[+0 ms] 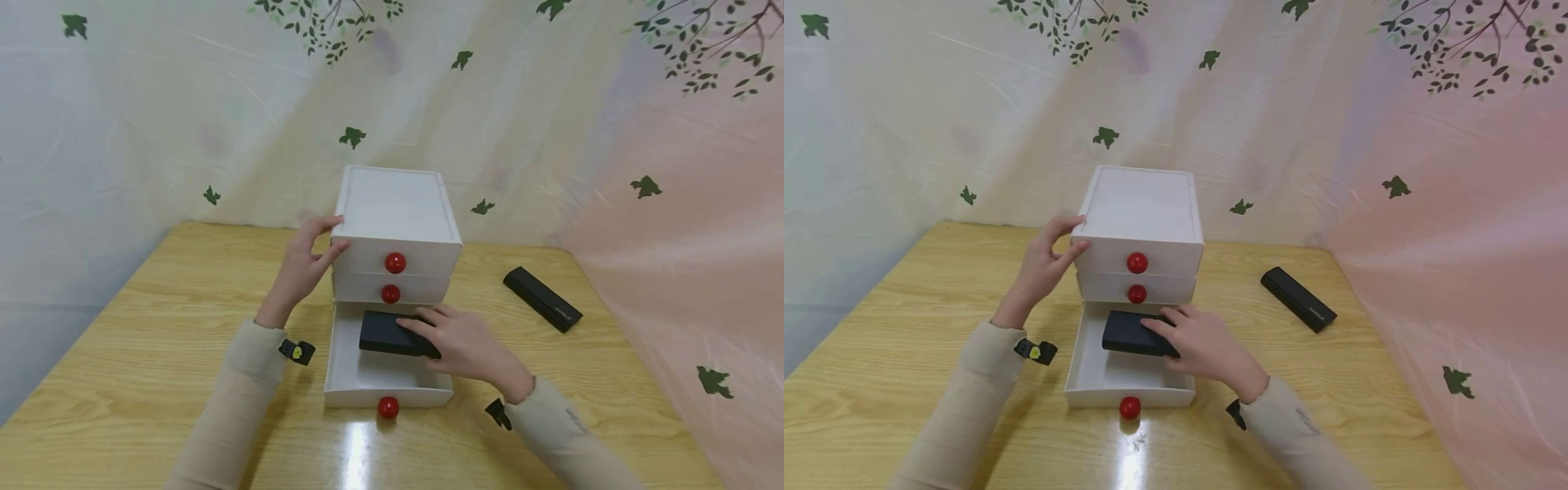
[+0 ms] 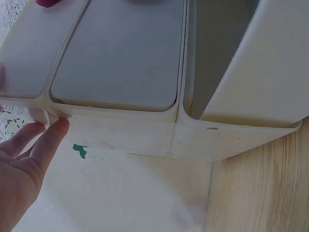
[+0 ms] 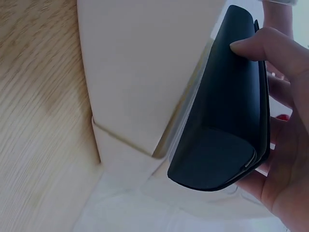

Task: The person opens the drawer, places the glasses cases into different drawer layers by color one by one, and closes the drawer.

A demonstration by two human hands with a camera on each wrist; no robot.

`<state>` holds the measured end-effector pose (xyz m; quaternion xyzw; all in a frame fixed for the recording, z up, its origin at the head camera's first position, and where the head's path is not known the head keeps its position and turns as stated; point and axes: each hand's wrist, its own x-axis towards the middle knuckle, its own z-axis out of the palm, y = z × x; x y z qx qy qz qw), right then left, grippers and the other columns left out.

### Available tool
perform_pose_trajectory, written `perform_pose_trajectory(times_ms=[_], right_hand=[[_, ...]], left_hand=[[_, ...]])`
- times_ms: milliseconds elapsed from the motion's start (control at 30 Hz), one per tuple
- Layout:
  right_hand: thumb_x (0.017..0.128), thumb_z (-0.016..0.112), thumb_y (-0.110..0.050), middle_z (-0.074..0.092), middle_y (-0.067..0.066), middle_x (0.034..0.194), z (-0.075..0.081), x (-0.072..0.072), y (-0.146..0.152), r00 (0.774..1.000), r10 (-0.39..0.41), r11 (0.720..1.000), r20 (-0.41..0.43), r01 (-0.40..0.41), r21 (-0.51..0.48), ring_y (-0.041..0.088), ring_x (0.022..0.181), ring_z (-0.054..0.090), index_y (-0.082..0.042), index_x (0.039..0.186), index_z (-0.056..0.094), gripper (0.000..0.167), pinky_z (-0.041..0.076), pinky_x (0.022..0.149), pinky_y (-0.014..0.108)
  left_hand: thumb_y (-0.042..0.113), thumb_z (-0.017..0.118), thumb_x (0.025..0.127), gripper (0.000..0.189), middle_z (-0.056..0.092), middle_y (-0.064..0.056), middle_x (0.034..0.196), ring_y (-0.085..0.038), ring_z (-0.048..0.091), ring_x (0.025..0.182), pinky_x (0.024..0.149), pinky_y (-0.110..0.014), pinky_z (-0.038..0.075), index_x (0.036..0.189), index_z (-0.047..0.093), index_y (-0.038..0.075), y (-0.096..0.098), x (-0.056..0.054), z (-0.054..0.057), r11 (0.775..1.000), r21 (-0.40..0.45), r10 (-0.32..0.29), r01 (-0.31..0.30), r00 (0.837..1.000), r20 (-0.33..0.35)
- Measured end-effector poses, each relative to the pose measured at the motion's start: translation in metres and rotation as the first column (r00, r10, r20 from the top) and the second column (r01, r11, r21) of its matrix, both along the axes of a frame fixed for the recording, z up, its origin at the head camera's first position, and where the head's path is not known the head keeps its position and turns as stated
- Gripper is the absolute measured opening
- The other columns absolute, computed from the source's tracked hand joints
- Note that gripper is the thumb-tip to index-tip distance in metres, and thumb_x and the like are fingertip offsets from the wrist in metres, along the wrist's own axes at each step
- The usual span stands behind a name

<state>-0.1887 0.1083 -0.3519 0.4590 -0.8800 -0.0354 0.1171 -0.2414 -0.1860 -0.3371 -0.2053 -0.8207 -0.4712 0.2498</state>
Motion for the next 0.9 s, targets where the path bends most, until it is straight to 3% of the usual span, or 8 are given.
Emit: perform_pose_trajectory(times_ms=[233,467,767,900], right_hand=[[0.077,0.079,-0.036,0.063,0.007,0.13,-0.004,-0.004,-0.015,0.999,0.006,0.999,-0.031,-0.005,0.039,0.025,0.115,0.06,-0.026,0.135,0.057,0.063,0.054,0.054,0.028],[0.08,0.077,-0.035,0.064,0.008,0.128,-0.008,-0.01,-0.029,1.0,-0.009,0.995,-0.021,0.011,0.094,0.025,0.108,0.06,-0.025,0.135,0.057,0.059,0.059,0.073,0.035],[0.082,0.076,-0.037,0.065,0.005,0.122,-0.017,-0.015,-0.041,0.999,-0.015,0.988,-0.052,0.023,0.154,0.023,0.105,0.059,-0.025,0.133,0.059,0.056,0.059,0.078,0.033],[0.082,0.076,-0.039,0.065,0.005,0.121,-0.022,-0.016,-0.045,0.997,-0.004,0.985,-0.074,0.017,0.172,0.021,0.101,0.061,-0.025,0.133,0.059,0.056,0.058,0.066,0.029]], left_hand=[[0.014,0.064,0.093,0.039,0.054,-0.016,0.134,-0.034,0.052,0.125,0.075,-0.05,0.06,0.13,0.055,0.004,0.0,-0.001,-0.001,1.0,0.002,0.0,0.0,1.0,-0.006],[0.014,0.065,0.093,0.04,0.054,-0.017,0.133,-0.034,0.052,0.126,0.076,-0.051,0.06,0.131,0.055,0.004,0.0,0.001,0.0,1.0,0.013,-0.003,0.003,1.0,-0.003],[0.011,0.065,0.092,0.041,0.054,-0.016,0.134,-0.033,0.052,0.126,0.075,-0.051,0.06,0.131,0.055,0.004,0.0,-0.001,-0.002,0.999,0.029,-0.017,0.017,1.0,-0.006],[0.011,0.065,0.092,0.04,0.054,-0.015,0.135,-0.033,0.051,0.126,0.075,-0.052,0.06,0.131,0.055,0.004,0.0,-0.001,-0.002,0.999,0.031,-0.02,0.02,1.0,-0.01]])
